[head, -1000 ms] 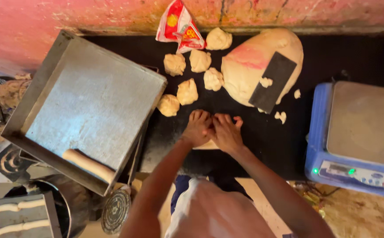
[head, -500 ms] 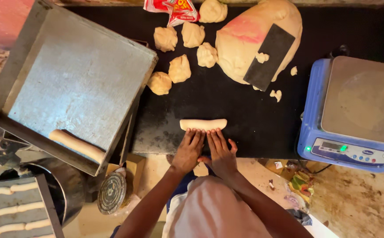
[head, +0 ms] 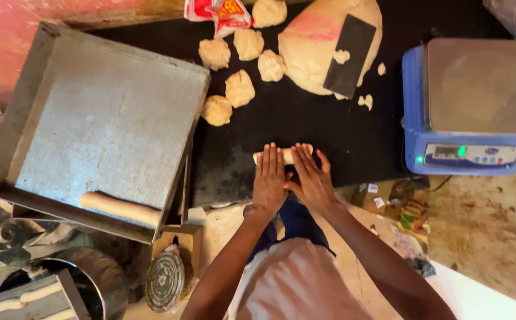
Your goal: The person portions dough using a bench scraper and a scale, then rolls and shapes the pieces into long logs before placing them into a large rectangular metal tray.
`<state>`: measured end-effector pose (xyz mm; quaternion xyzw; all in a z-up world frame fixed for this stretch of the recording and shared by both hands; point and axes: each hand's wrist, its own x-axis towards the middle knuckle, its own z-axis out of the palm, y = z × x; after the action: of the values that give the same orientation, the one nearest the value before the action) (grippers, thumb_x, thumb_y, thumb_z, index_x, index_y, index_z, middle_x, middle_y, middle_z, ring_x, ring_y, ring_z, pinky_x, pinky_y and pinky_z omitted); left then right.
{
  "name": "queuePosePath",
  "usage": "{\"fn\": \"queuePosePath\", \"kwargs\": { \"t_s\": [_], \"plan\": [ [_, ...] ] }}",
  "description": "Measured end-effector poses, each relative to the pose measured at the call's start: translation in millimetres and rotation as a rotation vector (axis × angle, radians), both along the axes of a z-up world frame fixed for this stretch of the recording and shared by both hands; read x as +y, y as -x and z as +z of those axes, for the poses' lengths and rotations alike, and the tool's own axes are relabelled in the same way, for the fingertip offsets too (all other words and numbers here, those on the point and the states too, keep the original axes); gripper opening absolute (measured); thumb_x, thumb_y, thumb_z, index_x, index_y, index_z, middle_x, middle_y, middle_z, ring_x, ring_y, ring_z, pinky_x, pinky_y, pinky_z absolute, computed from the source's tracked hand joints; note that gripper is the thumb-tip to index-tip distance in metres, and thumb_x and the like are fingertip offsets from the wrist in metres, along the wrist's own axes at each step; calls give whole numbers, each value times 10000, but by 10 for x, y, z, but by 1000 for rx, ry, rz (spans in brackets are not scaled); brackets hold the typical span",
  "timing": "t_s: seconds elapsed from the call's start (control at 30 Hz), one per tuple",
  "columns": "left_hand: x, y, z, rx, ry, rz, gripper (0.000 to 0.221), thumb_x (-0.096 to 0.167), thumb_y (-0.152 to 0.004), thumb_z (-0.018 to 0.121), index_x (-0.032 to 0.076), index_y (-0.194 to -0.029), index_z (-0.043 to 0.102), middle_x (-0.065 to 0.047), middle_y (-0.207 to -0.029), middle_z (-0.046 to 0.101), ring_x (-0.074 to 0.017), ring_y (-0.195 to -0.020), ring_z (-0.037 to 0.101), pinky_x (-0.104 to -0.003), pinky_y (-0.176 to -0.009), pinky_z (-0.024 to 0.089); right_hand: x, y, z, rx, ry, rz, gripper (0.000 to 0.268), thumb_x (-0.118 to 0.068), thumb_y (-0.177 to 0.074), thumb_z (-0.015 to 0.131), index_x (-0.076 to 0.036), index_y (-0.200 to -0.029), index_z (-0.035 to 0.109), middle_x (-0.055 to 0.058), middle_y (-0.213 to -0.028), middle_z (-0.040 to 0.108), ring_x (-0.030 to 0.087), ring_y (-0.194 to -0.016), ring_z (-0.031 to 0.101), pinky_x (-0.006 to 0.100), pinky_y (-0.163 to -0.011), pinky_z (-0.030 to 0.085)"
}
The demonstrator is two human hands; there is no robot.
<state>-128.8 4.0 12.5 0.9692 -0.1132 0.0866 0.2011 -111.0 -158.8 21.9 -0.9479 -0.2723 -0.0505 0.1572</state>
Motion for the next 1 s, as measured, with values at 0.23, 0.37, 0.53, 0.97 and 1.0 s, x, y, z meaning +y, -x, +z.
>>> {"fn": "queuePosePath", "kwargs": {
  "t_s": [0.23,0.37,0.53,0.97,1.0],
  "plan": [
    [-90,512,-309,72,35,-70,775,269,-925,540,-94,-1563,292,-317,-1646,278,-441,-1578,224,-537,-1309,139,106,513,-308,67,51,-15,1030,-715,-954,320,135,-1535,295,373,-1617,247,479,-1557,175,587,-1260,104],
    [10,-36,-261,54,-26,-129,845,343,-904,558,-68,-1582,268,-325,-1636,255,-476,-1555,207,-554,-1293,122,214,38,-363,98,23,-30,1045,-702,-1002,334,187,-1548,262,438,-1620,203,535,-1559,140,568,-1278,106],
    [188,-1037,-194,94,-94,-153,1000,535,-880,602,-39,-1606,221,-271,-1678,187,-437,-1575,120,-539,-1284,99,389,-954,-409,80,47,-88,1059,-723,-965,434,135,-1566,276,357,-1648,191,484,-1574,143,575,-1278,96],
    [569,-308,-87,118,-213,-223,705,537,-1091,527,-34,-1498,459,-193,-1552,431,-355,-1511,368,-551,-1306,251,146,-1358,979,-142,-354,72,690,-481,-1130,469,-25,-1631,342,225,-1666,348,427,-1570,308,582,-1264,255],
    [562,-266,-135,89,-182,-193,684,518,-1080,512,-28,-1491,481,-187,-1527,457,-349,-1472,395,-543,-1254,287,125,-1476,1010,-224,-485,82,660,-492,-1123,470,-60,-1615,381,181,-1623,428,389,-1532,397,542,-1221,334]
  ]
}}
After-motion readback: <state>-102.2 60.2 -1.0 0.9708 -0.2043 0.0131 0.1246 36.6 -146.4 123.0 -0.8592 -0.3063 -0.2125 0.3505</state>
